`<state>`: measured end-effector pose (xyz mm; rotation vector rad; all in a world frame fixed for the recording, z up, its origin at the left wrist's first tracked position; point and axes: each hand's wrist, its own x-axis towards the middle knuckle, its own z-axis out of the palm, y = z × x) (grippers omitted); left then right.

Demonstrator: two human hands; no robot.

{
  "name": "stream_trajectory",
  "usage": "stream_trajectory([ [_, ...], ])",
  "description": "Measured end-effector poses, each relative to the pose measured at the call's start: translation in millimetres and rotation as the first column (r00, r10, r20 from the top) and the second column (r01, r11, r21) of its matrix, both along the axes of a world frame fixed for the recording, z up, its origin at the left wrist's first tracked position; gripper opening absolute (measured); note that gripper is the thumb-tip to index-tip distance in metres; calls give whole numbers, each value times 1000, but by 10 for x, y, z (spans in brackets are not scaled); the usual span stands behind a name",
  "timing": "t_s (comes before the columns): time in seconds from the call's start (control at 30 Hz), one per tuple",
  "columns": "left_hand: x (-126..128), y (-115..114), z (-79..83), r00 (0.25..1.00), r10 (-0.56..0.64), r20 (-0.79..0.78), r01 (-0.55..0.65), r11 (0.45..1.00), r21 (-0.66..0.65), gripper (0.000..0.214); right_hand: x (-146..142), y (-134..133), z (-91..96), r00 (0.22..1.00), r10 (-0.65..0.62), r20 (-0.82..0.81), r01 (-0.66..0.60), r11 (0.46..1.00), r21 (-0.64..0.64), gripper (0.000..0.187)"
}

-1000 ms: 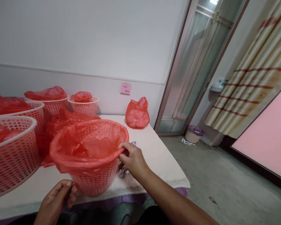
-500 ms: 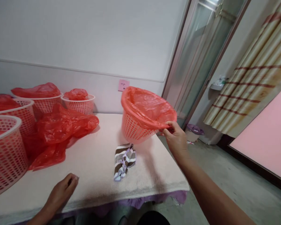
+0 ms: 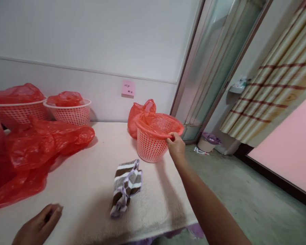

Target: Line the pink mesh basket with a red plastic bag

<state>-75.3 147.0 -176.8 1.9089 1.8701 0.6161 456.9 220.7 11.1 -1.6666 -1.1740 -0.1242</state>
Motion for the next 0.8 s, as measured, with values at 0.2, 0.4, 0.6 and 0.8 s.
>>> stream_trajectory([
  [0.2, -18, 12, -45, 999, 8, 40, -10, 1000, 30, 29, -175, 370, -58, 997, 69, 31, -69, 998, -15, 24],
  [0.4, -12, 0, -25, 997, 32, 63, -30, 999, -24, 34, -166, 496, 106, 994, 87, 72, -83, 995, -55, 28],
  [0.6, 33, -4, 12, 995, 65, 70, -61, 996, -58, 35, -234, 103, -317, 995, 100, -29, -96, 989, 110, 55],
  [0.8, 74, -2, 28, 991, 107, 87, -113, 991, 75, 39, -315, 50, -1223, 976, 198, 85, -183, 970, -162, 50],
])
